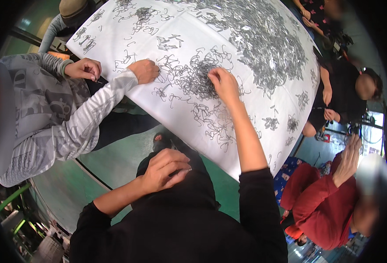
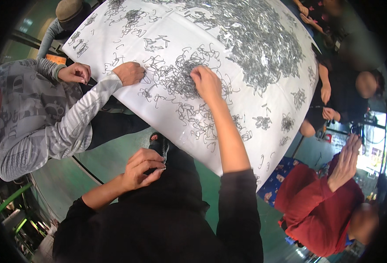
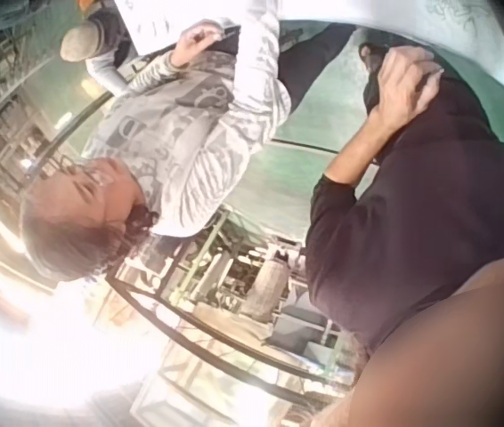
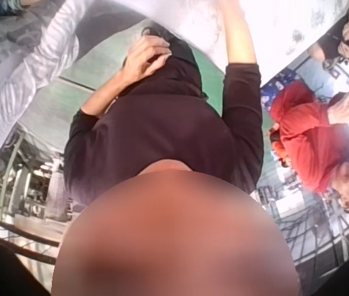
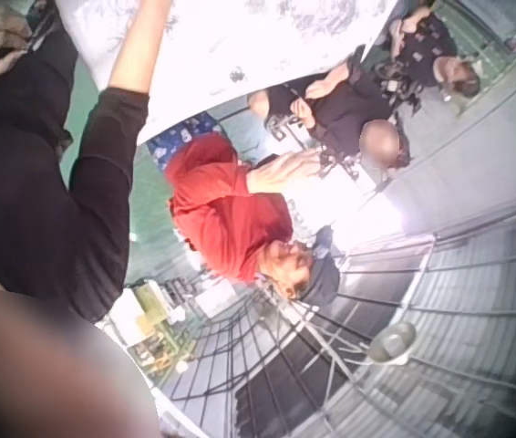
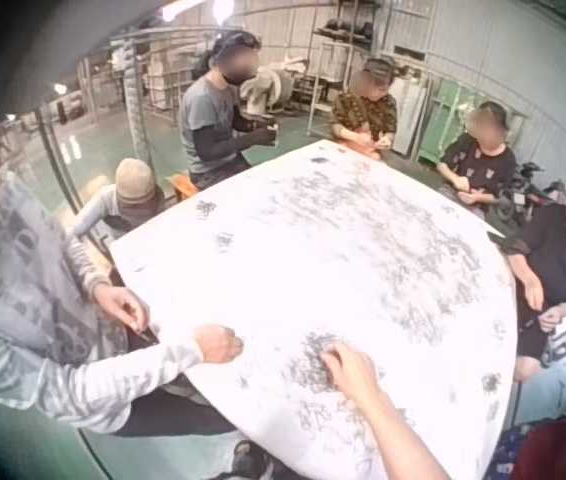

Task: The person picks up small metal paperclips from a white board and links them together by hand to form a chain. The person occasionally reaches up to hang the assembled chain on a nearby metal frame.

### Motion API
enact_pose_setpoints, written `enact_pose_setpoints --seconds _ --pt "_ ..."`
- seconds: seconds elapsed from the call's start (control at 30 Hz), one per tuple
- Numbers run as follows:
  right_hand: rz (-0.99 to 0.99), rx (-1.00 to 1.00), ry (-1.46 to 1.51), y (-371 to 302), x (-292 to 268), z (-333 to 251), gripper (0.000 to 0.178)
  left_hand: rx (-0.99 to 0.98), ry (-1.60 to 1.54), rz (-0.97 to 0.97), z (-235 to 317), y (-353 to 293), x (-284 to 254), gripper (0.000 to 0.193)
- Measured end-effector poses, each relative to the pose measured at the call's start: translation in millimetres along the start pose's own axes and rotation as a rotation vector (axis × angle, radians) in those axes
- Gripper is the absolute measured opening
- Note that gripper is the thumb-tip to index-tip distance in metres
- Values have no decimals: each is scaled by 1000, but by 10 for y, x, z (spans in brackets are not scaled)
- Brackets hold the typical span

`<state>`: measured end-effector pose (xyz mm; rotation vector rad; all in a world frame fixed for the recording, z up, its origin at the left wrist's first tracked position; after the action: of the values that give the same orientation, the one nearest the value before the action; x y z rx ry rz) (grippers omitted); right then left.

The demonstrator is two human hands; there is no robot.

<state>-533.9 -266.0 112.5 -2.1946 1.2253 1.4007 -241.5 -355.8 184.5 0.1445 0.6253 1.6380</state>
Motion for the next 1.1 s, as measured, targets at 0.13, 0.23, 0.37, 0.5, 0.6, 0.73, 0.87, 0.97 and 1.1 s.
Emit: enact_pose_setpoints --seconds 0.13,0.23,0.37,0.5,0.6,0.73,0.87,0.97,1.1 --pt "-242 -87 -231 870 354 94 16 -22 22 38 26 24 42 24" --pt "-363 -168 -384 1214 564 133 13 -35 43 74 29 25 70 26" --pt "-466 -275 -582 1316 697 133 14 -36 48 110 10 17 88 27" --pt "-327 -137 -448 1142 537 143 14 -23 41 95 -33 18 82 27" --pt "-212 68 -145 794 312 151 15 -13 23 47 -61 11 61 26" --pt "-54 226 188 15 48 27 14 21 24 9 -128 -16 49 26" --pt "115 307 317 -805 -108 -114 14 13 43 -6 -240 -69 64 20" --pt "153 529 256 -1050 -63 26 16 -26 15 -3 -308 -92 83 18" --pt "209 585 209 -1112 71 249 18 -3 35 19 -305 -82 66 18"
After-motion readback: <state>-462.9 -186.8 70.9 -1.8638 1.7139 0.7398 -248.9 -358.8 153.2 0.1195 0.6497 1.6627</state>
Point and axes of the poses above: each hand's wrist, its own y-axis towards the middle knuckle, its own x-axis out of the palm, z = x × y, the point moved 2 cm from there along y, towards the middle knuckle, and after that the axes turned 10 degrees about -y, right-handed, at the moved point
